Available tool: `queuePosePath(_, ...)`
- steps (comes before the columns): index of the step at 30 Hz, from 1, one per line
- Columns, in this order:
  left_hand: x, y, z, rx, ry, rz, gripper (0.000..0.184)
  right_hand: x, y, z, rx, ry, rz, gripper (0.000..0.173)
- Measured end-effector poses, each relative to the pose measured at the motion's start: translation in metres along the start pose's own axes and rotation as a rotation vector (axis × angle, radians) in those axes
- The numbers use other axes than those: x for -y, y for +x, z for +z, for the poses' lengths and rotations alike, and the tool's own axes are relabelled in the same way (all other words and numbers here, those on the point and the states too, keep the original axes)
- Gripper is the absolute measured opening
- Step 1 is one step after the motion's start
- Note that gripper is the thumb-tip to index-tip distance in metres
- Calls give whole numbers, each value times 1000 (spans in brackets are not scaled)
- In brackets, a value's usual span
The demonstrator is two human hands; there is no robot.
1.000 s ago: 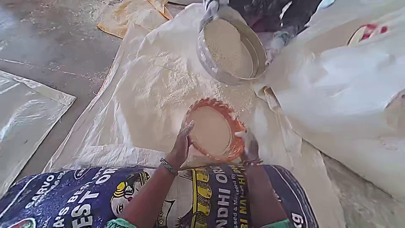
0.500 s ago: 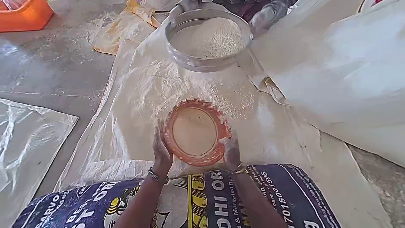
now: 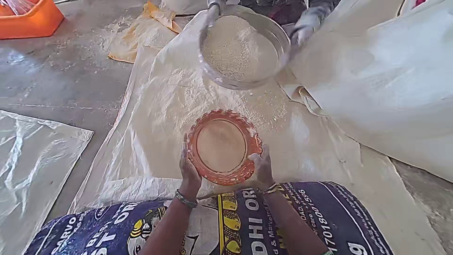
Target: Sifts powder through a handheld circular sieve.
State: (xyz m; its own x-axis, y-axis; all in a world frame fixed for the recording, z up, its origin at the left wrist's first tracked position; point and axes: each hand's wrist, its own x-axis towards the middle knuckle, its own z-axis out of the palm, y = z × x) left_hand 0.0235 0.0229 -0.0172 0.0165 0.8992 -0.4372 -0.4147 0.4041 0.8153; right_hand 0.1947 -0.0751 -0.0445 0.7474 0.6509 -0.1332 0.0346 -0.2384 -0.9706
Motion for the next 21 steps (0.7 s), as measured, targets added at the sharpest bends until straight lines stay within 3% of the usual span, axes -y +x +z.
queuePosePath(3,-11,15,-9,32,-31,-36,58,2,16,-9,-109,39,38,70)
queuePosePath(7,-5,6,1,-22,-14,11,49,5,-1,0,21,13,14,72)
queuePosePath(9,-6,13,-9,76,-26,-3,56,4,6,-2,-61,34,24,67)
queuePosePath(11,-8,18,-13,68,-29,-24,59,6,16,-12,-142,42,42,66)
queuePosePath(15,2,5,1,-1,-9,22,49,6,-2,-1,-26,15,51,70)
queuePosePath(19,-6,16,-13,86,-31,-15,59,9,14,-11,-152,47,64,68)
queuePosePath(21,-3,9,-8,113,-7,2,56,11,5,-6,-90,20,36,66)
